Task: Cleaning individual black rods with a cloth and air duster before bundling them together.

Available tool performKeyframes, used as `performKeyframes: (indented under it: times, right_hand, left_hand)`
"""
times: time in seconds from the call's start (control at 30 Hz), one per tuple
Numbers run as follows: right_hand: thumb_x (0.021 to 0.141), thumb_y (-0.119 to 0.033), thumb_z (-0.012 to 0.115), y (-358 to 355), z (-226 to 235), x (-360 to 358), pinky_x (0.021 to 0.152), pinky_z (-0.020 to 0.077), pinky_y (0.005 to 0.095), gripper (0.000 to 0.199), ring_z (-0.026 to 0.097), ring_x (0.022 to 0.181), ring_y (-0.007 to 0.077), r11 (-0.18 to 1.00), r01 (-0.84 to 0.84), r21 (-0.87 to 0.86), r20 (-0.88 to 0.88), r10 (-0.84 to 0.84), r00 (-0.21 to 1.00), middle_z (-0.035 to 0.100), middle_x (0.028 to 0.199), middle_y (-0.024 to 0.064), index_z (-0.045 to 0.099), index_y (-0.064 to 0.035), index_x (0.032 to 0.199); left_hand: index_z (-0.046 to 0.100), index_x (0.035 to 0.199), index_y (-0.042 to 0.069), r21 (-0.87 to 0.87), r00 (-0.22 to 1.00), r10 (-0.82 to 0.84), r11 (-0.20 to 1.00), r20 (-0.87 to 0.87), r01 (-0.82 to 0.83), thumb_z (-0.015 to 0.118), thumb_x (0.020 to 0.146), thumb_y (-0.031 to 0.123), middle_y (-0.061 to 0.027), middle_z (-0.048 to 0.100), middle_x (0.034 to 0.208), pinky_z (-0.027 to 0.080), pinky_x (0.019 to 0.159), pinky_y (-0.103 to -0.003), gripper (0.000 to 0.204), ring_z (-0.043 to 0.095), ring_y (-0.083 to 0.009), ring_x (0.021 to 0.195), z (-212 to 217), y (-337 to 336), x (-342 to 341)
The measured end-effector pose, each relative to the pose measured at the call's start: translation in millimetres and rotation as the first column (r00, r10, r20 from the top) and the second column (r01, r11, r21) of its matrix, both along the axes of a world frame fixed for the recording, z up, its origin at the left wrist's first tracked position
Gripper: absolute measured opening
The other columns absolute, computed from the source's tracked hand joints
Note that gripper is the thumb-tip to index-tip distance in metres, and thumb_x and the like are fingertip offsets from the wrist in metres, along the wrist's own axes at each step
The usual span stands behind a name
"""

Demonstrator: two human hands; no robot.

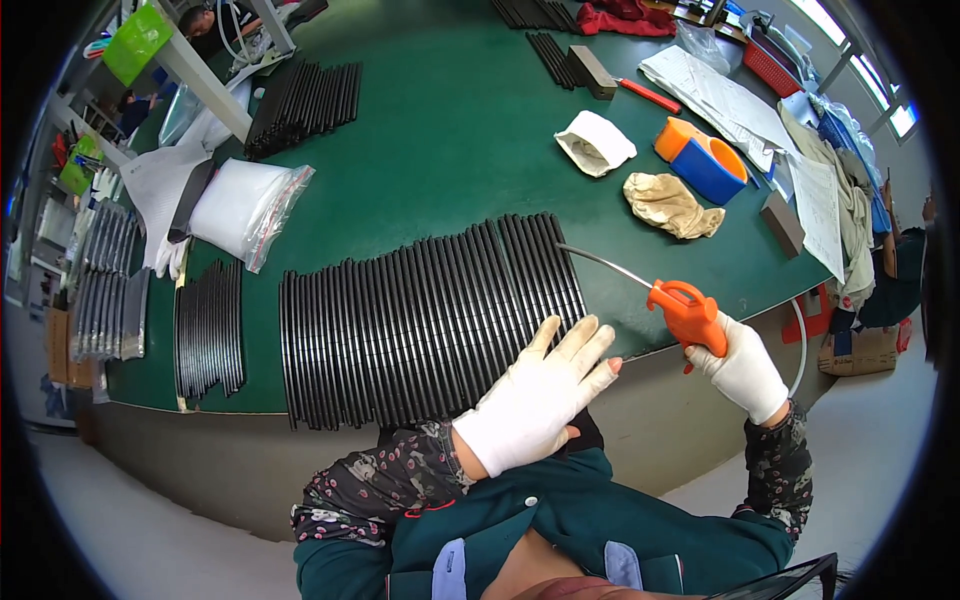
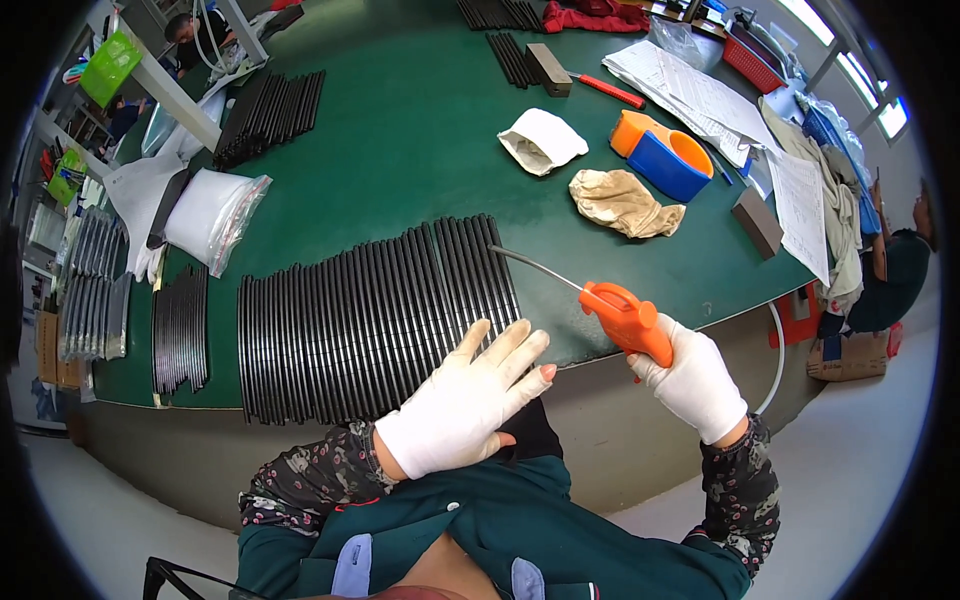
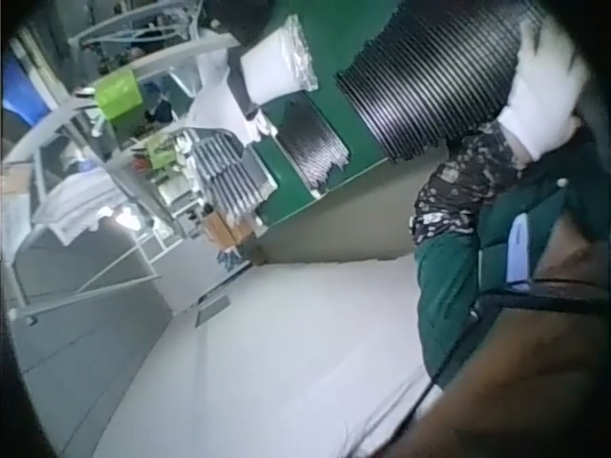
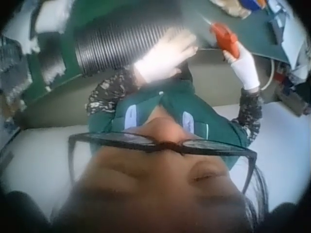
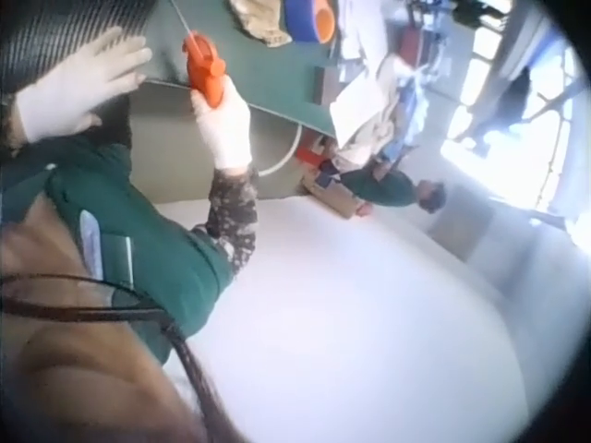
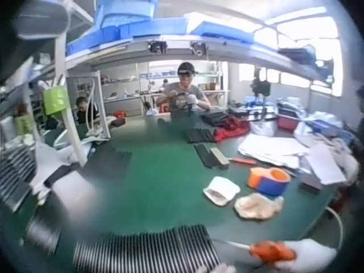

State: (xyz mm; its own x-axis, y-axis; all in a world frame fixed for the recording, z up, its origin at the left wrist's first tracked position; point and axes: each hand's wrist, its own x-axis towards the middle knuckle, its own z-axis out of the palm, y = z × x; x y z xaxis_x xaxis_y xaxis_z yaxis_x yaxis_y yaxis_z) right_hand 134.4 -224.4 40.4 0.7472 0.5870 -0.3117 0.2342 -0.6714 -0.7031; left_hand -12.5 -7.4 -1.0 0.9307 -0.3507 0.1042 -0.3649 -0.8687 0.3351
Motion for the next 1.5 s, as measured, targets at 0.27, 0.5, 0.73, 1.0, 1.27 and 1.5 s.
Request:
performKeyframes:
  times: [0.27,0.5,0.73,1.0,1.27,1.5]
  right_hand:
    - [0.082,-0.011,0.068,13,-1,11,0.07,0.0504,0.0351,0.029,0.064,0.073,0.031,0.995,-0.03,-0.096,0.15,0.044,0.988,0.066,0.08,0.0159,0.06,-0.0031,0.108]
    - [0.08,-0.013,0.069,20,1,6,0.071,0.0503,0.0381,0.03,0.062,0.08,0.0407,0.989,-0.076,-0.129,0.152,0.096,0.984,0.065,0.085,0.0211,0.06,-0.0039,0.107]
    - [0.083,-0.01,0.068,17,1,1,0.07,0.0504,0.0332,0.028,0.064,0.071,0.0236,0.997,-0.041,-0.061,0.029,0.043,0.999,0.067,0.081,0.0112,0.06,-0.003,0.109]
    - [0.087,-0.013,0.067,-9,0,-4,0.053,0.0414,0.0203,0.025,0.048,0.056,0.0043,0.978,0.208,0.032,-0.22,-0.196,0.956,0.061,0.08,-0.0022,0.059,-0.0029,0.109]
    - [0.088,-0.015,0.066,-13,-8,-8,0.049,0.0379,0.0186,0.025,0.045,0.055,0.0021,0.977,0.204,0.064,-0.217,-0.186,0.958,0.061,0.079,-0.0024,0.058,-0.0035,0.109]
    - [0.088,-0.016,0.064,-9,-6,-9,0.049,0.0388,0.0179,0.024,0.045,0.056,0.0011,0.983,0.179,0.039,-0.244,-0.164,0.956,0.067,0.083,-0.0008,0.059,-0.004,0.109]
  left_hand:
    - [0.048,0.134,0.005,-0.006,0.999,-0.025,1.0,-0.047,0.025,0.082,0.061,0.031,-0.0189,0.041,0.139,0.029,0.108,-0.052,0.084,0.036,-0.0345,0.134,1,2,1]
    - [0.047,0.135,0.005,0.005,0.998,-0.031,1.0,-0.054,0.031,0.081,0.062,0.033,-0.0188,0.04,0.14,0.028,0.109,-0.052,0.085,0.035,-0.0344,0.134,1,3,1]
    - [0.049,0.134,0.006,0.015,0.999,-0.025,1.0,-0.039,0.026,0.081,0.063,0.033,-0.0177,0.04,0.14,0.028,0.109,-0.052,0.083,0.036,-0.0338,0.134,-2,4,1]
    - [0.048,0.132,0.006,-0.082,0.999,0.014,0.997,0.038,-0.01,0.084,0.059,0.029,-0.0179,0.041,0.138,0.032,0.106,-0.053,0.084,0.039,-0.0339,0.132,7,10,-10]
    - [0.051,0.131,0.006,-0.007,0.999,0.027,1.0,0.031,-0.027,0.083,0.061,0.028,-0.0176,0.043,0.139,0.031,0.107,-0.052,0.08,0.038,-0.0341,0.133,-7,8,-8]
    - [0.051,0.13,0.006,-0.002,0.999,0.019,1.0,0.047,-0.018,0.082,0.062,0.025,-0.0172,0.043,0.138,0.03,0.109,-0.052,0.077,0.038,-0.0333,0.134,-10,1,1]
